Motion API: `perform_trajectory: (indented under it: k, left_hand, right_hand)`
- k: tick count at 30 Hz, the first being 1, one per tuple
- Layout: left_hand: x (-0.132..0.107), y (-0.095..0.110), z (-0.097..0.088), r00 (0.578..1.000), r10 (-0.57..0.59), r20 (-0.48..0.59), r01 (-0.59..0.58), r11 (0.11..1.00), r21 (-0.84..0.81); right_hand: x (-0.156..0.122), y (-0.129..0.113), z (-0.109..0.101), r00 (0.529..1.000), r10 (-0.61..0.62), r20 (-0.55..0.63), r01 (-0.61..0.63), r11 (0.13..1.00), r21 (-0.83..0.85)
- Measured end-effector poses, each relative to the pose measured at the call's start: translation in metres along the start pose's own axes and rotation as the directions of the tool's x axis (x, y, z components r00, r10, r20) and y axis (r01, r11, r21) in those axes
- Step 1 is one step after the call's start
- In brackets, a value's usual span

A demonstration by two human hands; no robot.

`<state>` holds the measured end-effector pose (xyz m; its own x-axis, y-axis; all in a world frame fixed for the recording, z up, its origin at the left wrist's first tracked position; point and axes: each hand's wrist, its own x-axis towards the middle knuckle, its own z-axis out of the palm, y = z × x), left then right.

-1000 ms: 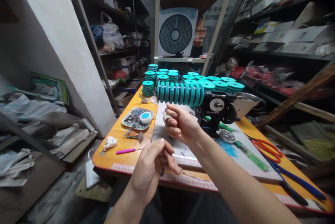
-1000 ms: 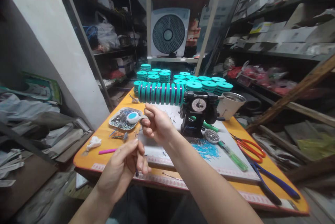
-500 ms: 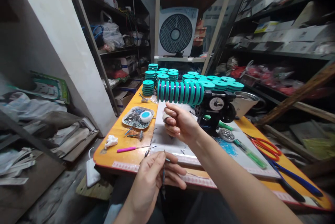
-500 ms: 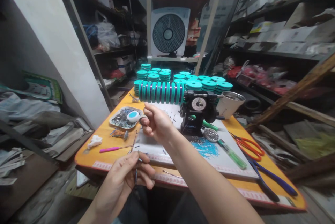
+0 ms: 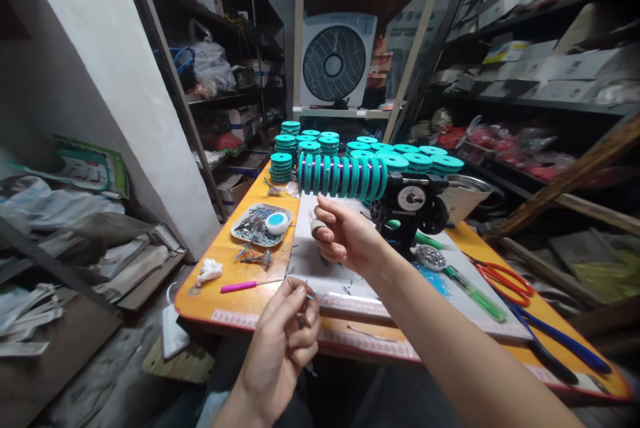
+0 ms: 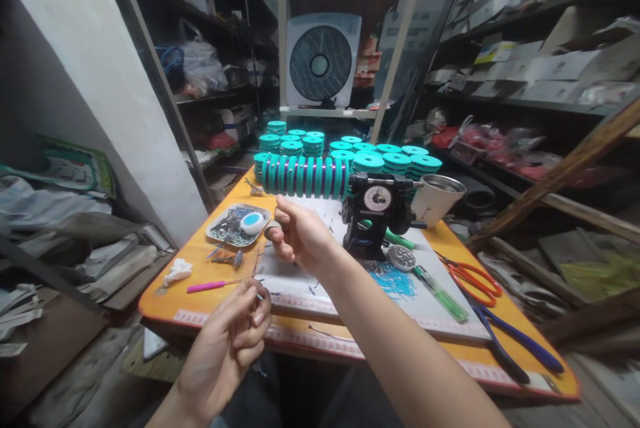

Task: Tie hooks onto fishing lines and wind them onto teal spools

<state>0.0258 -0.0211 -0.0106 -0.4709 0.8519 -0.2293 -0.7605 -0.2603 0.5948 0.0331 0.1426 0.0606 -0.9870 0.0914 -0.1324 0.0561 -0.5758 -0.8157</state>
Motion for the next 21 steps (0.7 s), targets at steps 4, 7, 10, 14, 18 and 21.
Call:
perform_trajectory:
  k: [4,7,10,14,18,21]
  left_hand:
    - [0.003,-0.001,0.001,1.000,0.008,0.025,-0.008,1.000,0.002]
    - [0.007,-0.002,0.003,0.999,0.045,-0.003,-0.044,0.998,0.038]
    - [0.007,-0.004,0.003,0.995,0.093,-0.042,-0.089,0.993,0.082]
    - [0.005,-0.009,-0.005,0.981,0.168,-0.099,-0.149,0.972,0.182]
    - [0.006,-0.015,-0.021,0.951,0.282,-0.123,-0.230,0.918,0.324]
    - [0.007,-0.017,-0.029,0.919,0.384,-0.087,-0.297,0.821,0.487]
  right_hand:
    - [0.001,0.001,0.000,1.000,0.011,-0.001,-0.011,1.000,-0.003]
    - [0.001,-0.002,-0.001,0.999,0.021,0.028,-0.020,0.999,-0.038]
    - [-0.005,-0.010,-0.008,0.995,-0.097,0.025,0.100,0.957,-0.272]
    - [-0.015,-0.017,-0.023,0.883,-0.456,-0.107,0.266,0.676,-0.687]
    - [-0.014,-0.005,-0.033,0.844,-0.522,-0.123,0.134,0.427,-0.894]
    - [-0.006,0.009,-0.033,0.798,-0.601,-0.043,0.139,0.251,-0.958]
